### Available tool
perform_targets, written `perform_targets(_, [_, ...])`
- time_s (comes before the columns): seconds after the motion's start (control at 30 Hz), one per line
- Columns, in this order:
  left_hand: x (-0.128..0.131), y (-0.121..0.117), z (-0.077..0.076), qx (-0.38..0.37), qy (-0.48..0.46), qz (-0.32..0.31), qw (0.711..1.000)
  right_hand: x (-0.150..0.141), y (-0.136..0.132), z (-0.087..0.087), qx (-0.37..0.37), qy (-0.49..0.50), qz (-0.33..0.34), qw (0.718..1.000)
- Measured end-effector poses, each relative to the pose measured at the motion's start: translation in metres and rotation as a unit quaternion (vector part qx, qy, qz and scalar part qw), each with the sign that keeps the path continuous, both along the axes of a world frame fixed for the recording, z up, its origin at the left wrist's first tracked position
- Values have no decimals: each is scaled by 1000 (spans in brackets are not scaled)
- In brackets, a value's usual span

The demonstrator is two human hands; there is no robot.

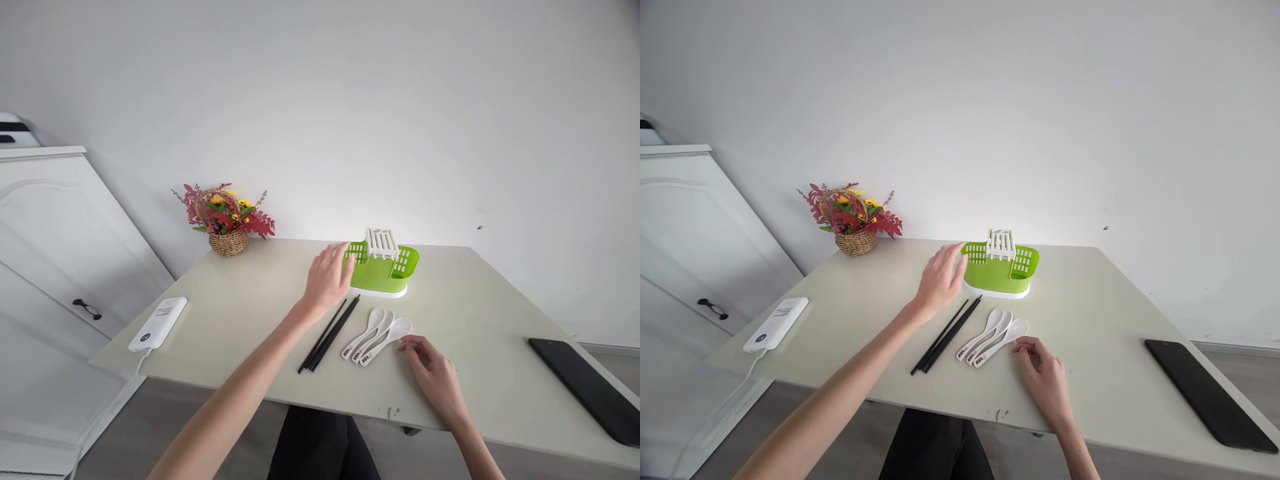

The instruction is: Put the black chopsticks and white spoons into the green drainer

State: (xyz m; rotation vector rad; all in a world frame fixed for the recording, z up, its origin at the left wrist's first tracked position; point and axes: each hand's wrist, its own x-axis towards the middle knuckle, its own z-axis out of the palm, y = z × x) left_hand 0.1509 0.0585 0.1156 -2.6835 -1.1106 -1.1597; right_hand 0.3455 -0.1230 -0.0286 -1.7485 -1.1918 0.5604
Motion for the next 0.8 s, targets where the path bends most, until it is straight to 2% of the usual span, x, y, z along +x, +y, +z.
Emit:
perform_targets(0.07, [-37,-6,-19,-72,-26,56,995,1,0,-1,2,-3,1,1000])
perform_targets(0.17, [-85,-21,-54,-203,52,68,975,2,0,-5,-3,-11,6,1000])
perform_targets(0.27, [-112,-44,-82,-274,86,42,957,2,1,-9,-13,-10,8,1000])
perform_targets(0.33, [-118,-59,-92,-286,76,37,954,2,1,-10,-19,-8,6,1000])
perform_targets(0.5, [-119,-82,-100,-287,41,52,956,2,1,-10,-39,-12,-5,999])
perform_targets(0.8, [-122,-84,-103,-291,27,33,956,1,0,-11,-31,-13,-13,999])
